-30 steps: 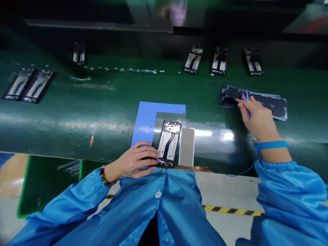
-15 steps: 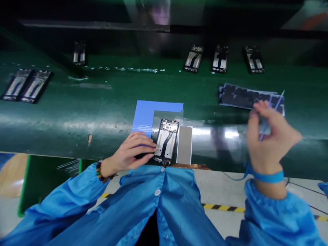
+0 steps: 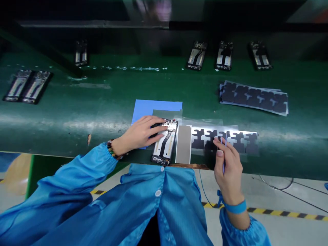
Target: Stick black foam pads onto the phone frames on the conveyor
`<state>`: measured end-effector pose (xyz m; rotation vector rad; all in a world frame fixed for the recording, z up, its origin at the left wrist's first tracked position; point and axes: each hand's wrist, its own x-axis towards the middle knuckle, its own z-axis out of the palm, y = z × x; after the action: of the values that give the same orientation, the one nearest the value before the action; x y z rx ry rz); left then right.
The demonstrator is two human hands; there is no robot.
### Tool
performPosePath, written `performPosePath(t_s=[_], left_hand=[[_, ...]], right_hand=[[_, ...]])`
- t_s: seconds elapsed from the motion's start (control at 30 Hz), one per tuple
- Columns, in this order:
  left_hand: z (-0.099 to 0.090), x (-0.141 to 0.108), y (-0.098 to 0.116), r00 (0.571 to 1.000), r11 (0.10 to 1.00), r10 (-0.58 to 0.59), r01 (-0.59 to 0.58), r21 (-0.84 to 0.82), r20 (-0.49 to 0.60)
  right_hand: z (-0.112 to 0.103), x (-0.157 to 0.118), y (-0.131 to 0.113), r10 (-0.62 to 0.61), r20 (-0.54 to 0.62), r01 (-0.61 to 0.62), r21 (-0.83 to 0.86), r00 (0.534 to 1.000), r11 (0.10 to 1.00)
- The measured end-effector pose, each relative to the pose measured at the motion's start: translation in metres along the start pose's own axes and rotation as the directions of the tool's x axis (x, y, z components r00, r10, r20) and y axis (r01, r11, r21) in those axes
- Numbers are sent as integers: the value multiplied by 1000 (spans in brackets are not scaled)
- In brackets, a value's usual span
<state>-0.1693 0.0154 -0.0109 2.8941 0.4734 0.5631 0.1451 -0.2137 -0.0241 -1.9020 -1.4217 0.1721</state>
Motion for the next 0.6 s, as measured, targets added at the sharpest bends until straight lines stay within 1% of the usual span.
performPosePath(t_s=[0.07,0.2,0.3,0.37,0.43,0.47,0.53,0.6], left_hand=[[0,0,2,1000,999,25,-25,40,0],[2,-1,6,996,988,72,-63,143,-55],[6,0,6,993,991,63,-51,123,-104],[8,3,3,992,998,31,-24,60,-122],[10,7,-2,993,1000,0,0,-3,-120],[11,9,-4,994,1000,-3,0,-26,-111],[12,13,-8,996,999,10,-15,-50,-90],[12,14,-11,996,998,30,-33,-44,-83]], right_hand=[[0,4,2,18,7,-18,0,1000,1000],[4,7,6,-44,87,54,-117,995,992],[3,3,3,-42,83,53,-134,996,990],[0,0,0,17,7,-17,-76,1000,997],[-2,2,-4,101,-89,-96,55,991,994],[-3,4,-5,140,-117,-124,130,983,984],[-4,10,-6,194,-135,-155,257,972,954],[-2,17,-6,234,-138,-179,327,962,928]])
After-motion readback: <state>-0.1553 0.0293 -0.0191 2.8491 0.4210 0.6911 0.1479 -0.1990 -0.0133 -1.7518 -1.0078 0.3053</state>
